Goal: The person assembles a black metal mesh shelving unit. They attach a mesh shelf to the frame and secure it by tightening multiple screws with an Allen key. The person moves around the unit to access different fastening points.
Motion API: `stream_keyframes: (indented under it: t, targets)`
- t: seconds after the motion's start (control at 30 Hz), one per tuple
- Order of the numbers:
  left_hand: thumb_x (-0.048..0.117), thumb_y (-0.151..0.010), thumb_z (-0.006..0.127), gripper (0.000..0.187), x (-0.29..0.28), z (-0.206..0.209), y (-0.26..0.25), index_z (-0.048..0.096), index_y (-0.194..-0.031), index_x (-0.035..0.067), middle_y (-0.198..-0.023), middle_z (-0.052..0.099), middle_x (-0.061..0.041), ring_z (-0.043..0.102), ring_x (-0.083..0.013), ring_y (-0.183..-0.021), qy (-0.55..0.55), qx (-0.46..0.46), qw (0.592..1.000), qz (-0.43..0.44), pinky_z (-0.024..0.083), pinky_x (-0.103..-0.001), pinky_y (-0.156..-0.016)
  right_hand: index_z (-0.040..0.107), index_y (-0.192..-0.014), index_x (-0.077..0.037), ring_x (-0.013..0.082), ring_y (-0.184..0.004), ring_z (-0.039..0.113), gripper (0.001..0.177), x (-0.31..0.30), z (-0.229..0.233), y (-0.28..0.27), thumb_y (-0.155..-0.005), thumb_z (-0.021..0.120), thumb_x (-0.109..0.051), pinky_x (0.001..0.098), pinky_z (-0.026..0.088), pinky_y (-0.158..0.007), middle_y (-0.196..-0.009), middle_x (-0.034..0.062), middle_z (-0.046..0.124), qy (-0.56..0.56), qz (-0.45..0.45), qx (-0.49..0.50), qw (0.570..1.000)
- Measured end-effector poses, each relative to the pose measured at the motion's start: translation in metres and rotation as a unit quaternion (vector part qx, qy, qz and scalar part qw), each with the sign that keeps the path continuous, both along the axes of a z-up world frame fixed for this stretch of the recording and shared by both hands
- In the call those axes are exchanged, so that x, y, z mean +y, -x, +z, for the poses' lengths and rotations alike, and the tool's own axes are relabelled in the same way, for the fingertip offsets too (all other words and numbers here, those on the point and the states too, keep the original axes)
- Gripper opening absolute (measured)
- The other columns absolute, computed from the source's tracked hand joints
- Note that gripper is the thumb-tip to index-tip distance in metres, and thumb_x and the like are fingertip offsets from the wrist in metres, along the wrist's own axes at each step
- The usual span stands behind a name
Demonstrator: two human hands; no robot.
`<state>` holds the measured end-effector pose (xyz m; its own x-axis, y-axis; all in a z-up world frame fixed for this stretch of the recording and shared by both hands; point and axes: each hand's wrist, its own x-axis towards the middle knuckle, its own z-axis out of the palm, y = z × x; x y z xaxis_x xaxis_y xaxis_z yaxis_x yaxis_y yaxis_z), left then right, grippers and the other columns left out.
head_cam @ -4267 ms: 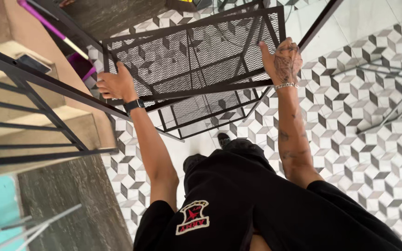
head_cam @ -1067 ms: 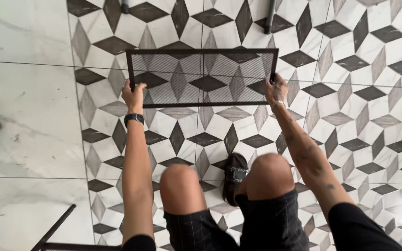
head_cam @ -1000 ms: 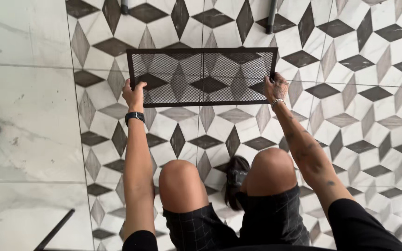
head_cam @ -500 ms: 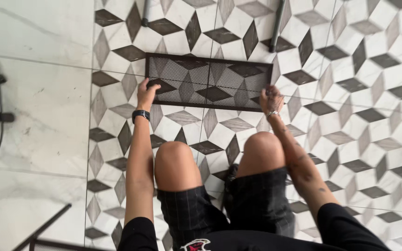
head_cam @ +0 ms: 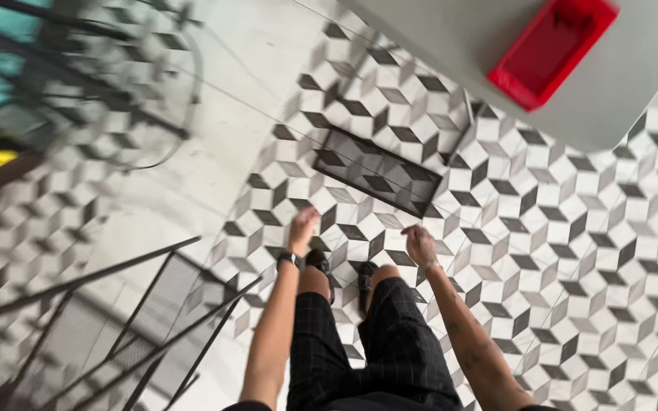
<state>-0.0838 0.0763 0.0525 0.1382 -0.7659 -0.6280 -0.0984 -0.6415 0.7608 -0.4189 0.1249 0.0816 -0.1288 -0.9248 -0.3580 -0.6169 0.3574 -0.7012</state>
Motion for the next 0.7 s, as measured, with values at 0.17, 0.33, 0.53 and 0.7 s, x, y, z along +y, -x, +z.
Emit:
stream_keyframes:
  t: [0.17,0.33,0.53,0.7]
  targets:
    - [0.029,-0.088,0.069,0.043,0.101,0.144,-0.009,0.066,-0.124,0.007,-0.103,0.074,-0.002,0.070,-0.0115,-0.088,-0.002,0.090,0.989,0.115,0.053,-0.026,-0.065,0.073,-0.104,-0.012,0.0239,-0.077,0.062,0.021,0.023,0.146,-0.051,-0.102,0.052,-0.011,0.0393,0.051,-0.070,-0.077,0.0133,0.067,0.090,0.151,-0.029,0.984]
    - [0.025,-0.091,0.066,0.040,0.178,0.236,-0.024,0.066,-0.125,0.005,-0.106,0.076,-0.005,0.073,-0.0160,-0.092,0.085,0.076,0.965,0.237,0.056,-0.030,-0.071,0.073,-0.113,-0.016,0.0253,-0.078,0.065,0.024,0.025,0.227,-0.076,-0.103,0.052,-0.011,0.0395,0.054,-0.072,-0.075,0.0124,0.066,0.040,0.304,-0.043,0.951]
    - [0.021,-0.095,0.062,0.029,0.258,0.279,-0.043,0.066,-0.122,0.009,-0.106,0.073,-0.004,0.072,-0.0134,-0.093,0.191,0.054,0.893,0.405,0.054,-0.028,-0.073,0.072,-0.109,-0.011,0.0119,-0.073,0.071,0.022,0.007,0.238,-0.144,-0.104,0.050,-0.010,0.0280,0.058,-0.062,-0.086,0.0036,0.074,0.080,0.461,-0.111,0.877]
    - [0.013,-0.102,0.067,0.014,0.317,0.294,-0.067,0.067,-0.113,0.004,-0.098,0.069,-0.005,0.066,-0.0148,-0.091,0.317,-0.149,0.799,0.489,0.053,-0.030,-0.080,0.068,-0.110,-0.004,0.0120,-0.088,0.075,0.017,0.021,0.267,-0.219,-0.108,0.052,-0.009,0.0271,0.060,-0.075,-0.100,0.0061,0.077,0.087,0.531,-0.199,0.819]
